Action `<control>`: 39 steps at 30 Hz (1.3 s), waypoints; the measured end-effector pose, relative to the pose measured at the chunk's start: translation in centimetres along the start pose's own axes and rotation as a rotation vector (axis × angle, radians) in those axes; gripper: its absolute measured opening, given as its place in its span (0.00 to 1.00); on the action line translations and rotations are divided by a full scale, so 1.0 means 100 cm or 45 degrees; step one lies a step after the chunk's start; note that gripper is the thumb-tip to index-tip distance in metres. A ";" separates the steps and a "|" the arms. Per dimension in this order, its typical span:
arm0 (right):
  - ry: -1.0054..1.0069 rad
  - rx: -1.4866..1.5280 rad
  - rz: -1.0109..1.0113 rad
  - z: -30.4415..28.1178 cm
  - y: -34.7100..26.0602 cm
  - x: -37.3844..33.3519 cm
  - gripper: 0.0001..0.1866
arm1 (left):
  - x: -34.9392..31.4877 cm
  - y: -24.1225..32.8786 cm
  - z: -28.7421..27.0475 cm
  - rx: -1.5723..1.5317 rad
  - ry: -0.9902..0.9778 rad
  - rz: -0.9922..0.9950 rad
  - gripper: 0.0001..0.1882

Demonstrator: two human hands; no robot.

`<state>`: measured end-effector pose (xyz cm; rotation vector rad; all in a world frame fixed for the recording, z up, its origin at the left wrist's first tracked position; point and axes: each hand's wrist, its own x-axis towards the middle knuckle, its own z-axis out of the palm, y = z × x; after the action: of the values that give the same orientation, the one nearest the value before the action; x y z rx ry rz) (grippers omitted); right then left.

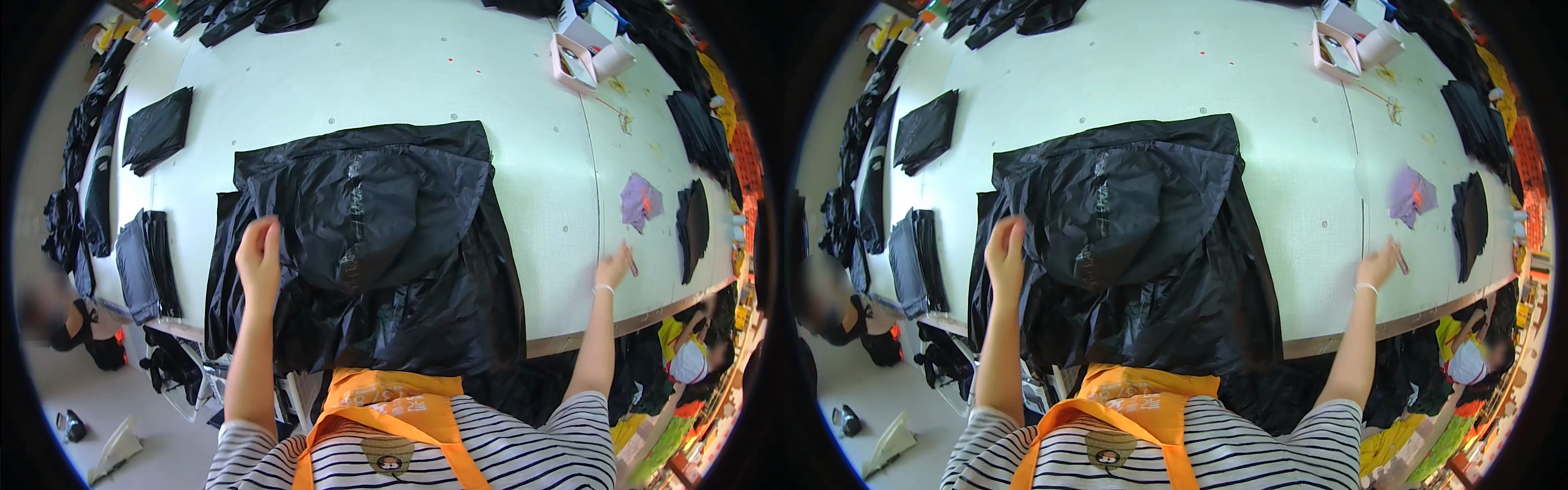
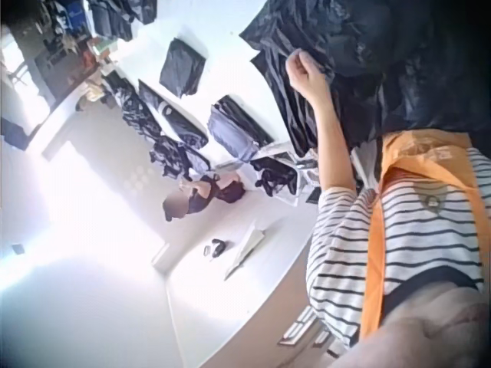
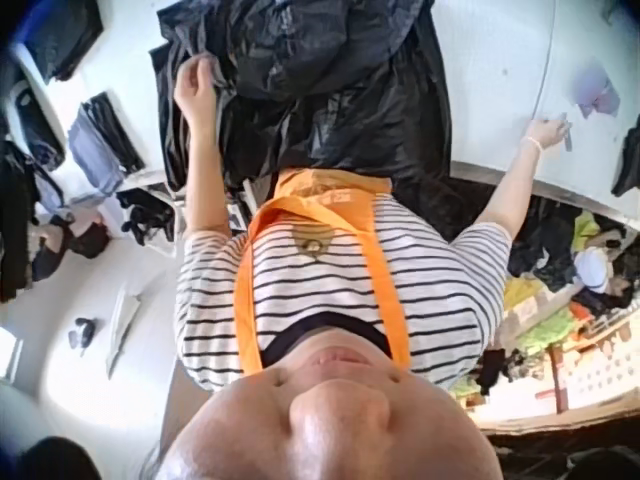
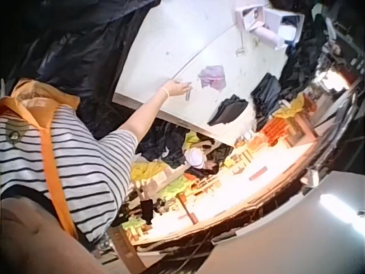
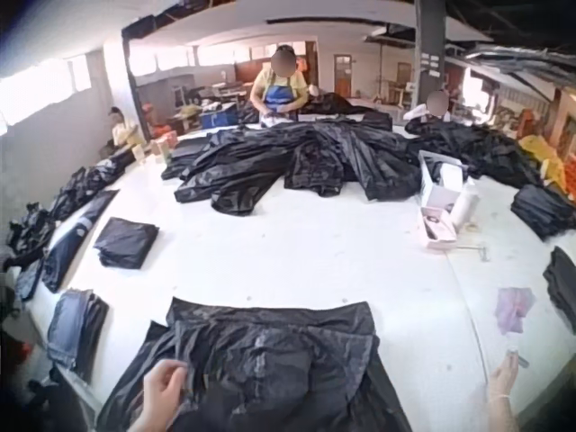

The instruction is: The person folds a black jacket on a white table, aligning the sleeves and smoothing the fabric. They then place the folded jacket into a black plastic bag and seal it with a twist tie.

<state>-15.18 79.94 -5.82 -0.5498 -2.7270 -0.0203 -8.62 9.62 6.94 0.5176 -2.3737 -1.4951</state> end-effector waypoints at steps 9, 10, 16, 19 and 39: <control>-0.218 -0.023 0.145 -0.030 0.021 0.008 0.25 | -0.126 -0.001 0.036 -0.661 -0.011 -1.039 0.11; -0.209 -0.121 0.108 -0.034 0.017 0.013 0.24 | -0.125 -0.004 0.042 -0.699 0.014 -1.036 0.08; -0.287 -0.119 0.089 -0.011 0.050 0.036 0.14 | -0.096 0.062 0.088 -0.163 0.497 0.191 0.08; -0.189 -0.037 0.006 0.006 0.067 0.038 0.11 | -0.068 0.099 0.127 0.102 -0.138 0.397 0.09; -0.727 1.047 -0.575 -0.066 -0.326 -0.007 0.14 | 0.073 0.063 0.291 0.322 -0.586 0.610 0.14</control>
<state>-24.64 49.02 1.96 0.3500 -2.9419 1.2380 -28.41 32.19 0.81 -0.3773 -2.7759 -1.1914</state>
